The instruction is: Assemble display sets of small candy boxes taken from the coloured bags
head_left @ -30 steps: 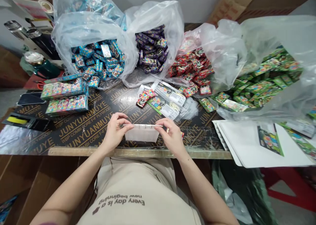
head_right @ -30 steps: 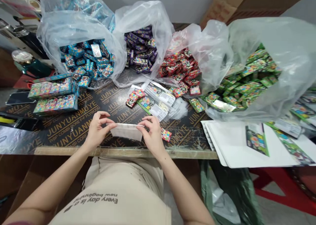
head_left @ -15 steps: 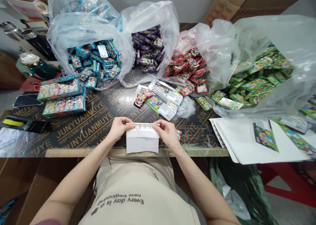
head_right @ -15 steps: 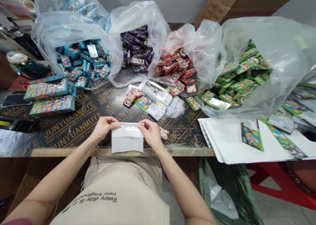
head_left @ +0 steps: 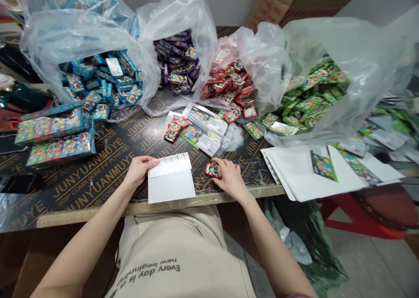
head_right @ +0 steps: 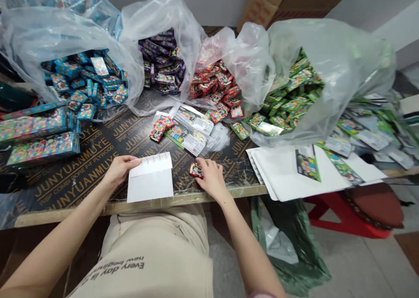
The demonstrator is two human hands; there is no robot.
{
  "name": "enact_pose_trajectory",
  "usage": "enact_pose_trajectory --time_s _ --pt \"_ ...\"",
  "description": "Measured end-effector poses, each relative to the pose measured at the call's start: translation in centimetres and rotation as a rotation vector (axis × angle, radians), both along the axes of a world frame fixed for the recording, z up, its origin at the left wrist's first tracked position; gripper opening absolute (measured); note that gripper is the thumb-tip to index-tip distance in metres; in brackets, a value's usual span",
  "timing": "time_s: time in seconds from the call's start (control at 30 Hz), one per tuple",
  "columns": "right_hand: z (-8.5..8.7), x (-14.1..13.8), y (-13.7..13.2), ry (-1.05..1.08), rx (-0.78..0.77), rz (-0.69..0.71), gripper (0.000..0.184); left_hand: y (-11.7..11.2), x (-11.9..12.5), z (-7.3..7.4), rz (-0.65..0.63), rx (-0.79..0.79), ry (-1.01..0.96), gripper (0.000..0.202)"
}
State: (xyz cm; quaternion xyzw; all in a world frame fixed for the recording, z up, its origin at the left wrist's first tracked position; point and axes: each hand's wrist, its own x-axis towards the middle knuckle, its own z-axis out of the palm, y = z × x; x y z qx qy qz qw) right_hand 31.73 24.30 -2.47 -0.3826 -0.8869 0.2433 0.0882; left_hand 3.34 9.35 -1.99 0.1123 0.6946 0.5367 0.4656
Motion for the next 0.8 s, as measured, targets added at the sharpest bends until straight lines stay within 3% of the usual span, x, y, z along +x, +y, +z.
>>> enact_pose_trajectory --time_s 0.07,0.13,0.23,0.3,0.37,0.5,0.57,0.67,0.8 --pt "-0.4 2.7 1.0 0.012 -0.007 -0.098 0.046 1.7 1.5 -0.5 -0.028 0.007 0.036 0.043" --pt "-0.3 4.8 1.9 0.094 0.039 -0.286 0.047 4.1 4.0 -1.4 -0.048 0.02 0.085 0.035" --pt "0.8 5.7 2.2 0.224 0.151 -0.496 0.057 7.8 8.3 -2.7 -0.082 0.018 0.158 0.019" --pt "1.2 4.9 1.6 0.279 0.166 -0.474 0.059 9.6 10.3 -3.3 -0.112 0.011 0.219 0.012" --pt "0.7 3.4 0.5 0.259 0.143 -0.36 0.055 10.5 11.4 -3.4 -0.146 0.005 0.284 0.008" --pt "-1.2 1.1 -0.9 0.006 0.145 -0.164 0.036 10.0 11.0 -2.9 -0.226 0.01 0.389 0.007" --pt "-1.2 0.5 -0.5 -0.057 0.201 -0.154 0.04 9.1 10.2 -2.6 -0.265 0.025 0.423 0.025" --pt "-0.1 -0.6 1.7 0.009 0.291 -0.179 0.051 7.9 9.2 -2.4 -0.32 0.038 0.445 0.042" --pt "0.5 -3.4 6.1 -0.014 0.303 -0.229 0.049 6.7 8.4 -2.0 -0.372 0.042 0.448 0.035"
